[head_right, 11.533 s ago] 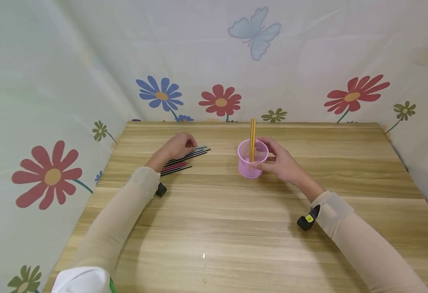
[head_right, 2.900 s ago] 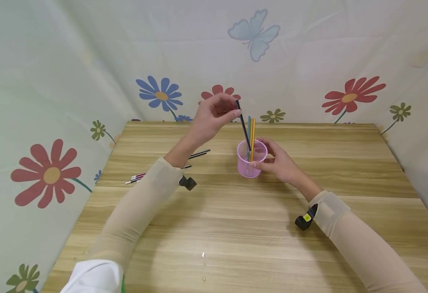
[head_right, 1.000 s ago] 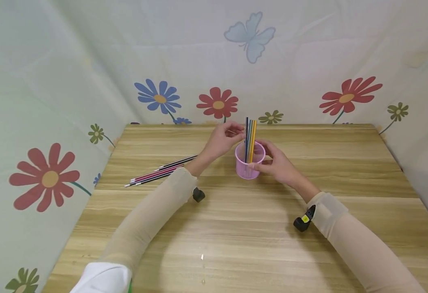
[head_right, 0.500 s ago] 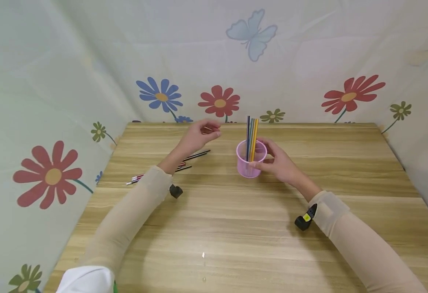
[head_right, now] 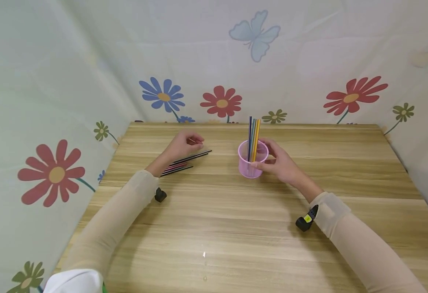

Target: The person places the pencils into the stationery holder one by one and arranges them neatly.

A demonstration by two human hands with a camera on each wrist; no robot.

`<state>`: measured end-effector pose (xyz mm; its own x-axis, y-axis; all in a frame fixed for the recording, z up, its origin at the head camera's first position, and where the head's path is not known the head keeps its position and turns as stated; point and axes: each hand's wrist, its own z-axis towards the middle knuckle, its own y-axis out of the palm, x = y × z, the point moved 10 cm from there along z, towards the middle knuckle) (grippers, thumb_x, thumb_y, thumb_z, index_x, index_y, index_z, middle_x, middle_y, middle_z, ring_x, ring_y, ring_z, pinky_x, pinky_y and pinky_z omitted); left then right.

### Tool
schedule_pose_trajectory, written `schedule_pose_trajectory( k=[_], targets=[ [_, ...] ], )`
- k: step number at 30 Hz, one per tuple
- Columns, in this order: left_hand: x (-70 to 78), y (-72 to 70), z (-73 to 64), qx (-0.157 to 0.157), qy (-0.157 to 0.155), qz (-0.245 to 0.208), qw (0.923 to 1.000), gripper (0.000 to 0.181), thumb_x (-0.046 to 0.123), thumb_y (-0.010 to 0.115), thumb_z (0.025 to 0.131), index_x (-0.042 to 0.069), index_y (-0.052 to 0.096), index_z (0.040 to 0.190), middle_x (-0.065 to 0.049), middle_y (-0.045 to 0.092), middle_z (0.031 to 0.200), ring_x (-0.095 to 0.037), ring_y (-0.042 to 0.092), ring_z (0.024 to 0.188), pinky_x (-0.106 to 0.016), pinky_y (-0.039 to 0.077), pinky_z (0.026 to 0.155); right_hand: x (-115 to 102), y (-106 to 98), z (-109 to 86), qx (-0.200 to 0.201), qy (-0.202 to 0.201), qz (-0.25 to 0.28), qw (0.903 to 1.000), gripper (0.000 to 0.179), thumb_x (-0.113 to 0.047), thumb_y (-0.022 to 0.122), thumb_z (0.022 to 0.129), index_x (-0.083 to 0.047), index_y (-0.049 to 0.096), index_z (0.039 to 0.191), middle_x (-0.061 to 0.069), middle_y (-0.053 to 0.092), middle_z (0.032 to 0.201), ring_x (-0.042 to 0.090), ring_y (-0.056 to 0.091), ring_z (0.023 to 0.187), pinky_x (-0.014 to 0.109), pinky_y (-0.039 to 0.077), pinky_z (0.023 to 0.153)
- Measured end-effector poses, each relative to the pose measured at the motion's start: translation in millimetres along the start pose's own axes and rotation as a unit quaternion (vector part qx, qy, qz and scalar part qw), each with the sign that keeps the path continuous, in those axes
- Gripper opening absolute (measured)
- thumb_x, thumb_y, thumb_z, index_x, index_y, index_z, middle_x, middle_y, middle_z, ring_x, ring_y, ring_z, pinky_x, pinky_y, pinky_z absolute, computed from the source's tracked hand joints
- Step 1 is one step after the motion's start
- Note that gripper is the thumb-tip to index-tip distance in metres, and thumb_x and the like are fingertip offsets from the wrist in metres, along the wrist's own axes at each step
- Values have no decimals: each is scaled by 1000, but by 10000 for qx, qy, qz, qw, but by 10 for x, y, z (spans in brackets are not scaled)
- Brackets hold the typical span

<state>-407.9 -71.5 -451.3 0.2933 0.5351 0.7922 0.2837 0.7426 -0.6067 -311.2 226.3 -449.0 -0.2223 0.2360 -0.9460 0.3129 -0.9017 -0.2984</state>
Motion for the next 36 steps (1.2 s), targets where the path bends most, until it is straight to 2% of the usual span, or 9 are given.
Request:
schedule_pose_trajectory(
  k=[5,13,29,36],
  targets=[
    [-115,24,-13,-66,-160,193,9997,25,9,74,100,-3,73,122,-13,72,110,-29,68,103,-42,56,95,-4,5,-4,-39,5,-6,10000,80,-3,80,94,-4,35,161,20,44,158,42,40,149,61,39,117],
    [-206,95,6,-248,-379,467,9979,17,15,74,101,6,76,115,-8,72,109,-26,67,104,-41,55,95,-16,-3,-4,-49,-73,-37,10000,80,-4,80,95,-5,35,161,21,43,159,44,39,150,63,39,116],
    [-310,184,21,-427,-566,683,9951,13,11,75,100,10,77,113,-4,73,105,-21,67,98,-38,56,90,27,11,-13,-49,-122,120,9998,79,0,80,93,-4,37,160,19,44,158,39,42,148,63,41,114],
    [-269,218,20,-549,-623,589,9948,15,9,75,99,6,75,114,-6,71,105,-22,66,97,-38,56,88,31,-14,9,77,-210,95,9997,78,3,80,91,-3,40,158,18,47,156,38,45,146,65,41,112]
  ],
)
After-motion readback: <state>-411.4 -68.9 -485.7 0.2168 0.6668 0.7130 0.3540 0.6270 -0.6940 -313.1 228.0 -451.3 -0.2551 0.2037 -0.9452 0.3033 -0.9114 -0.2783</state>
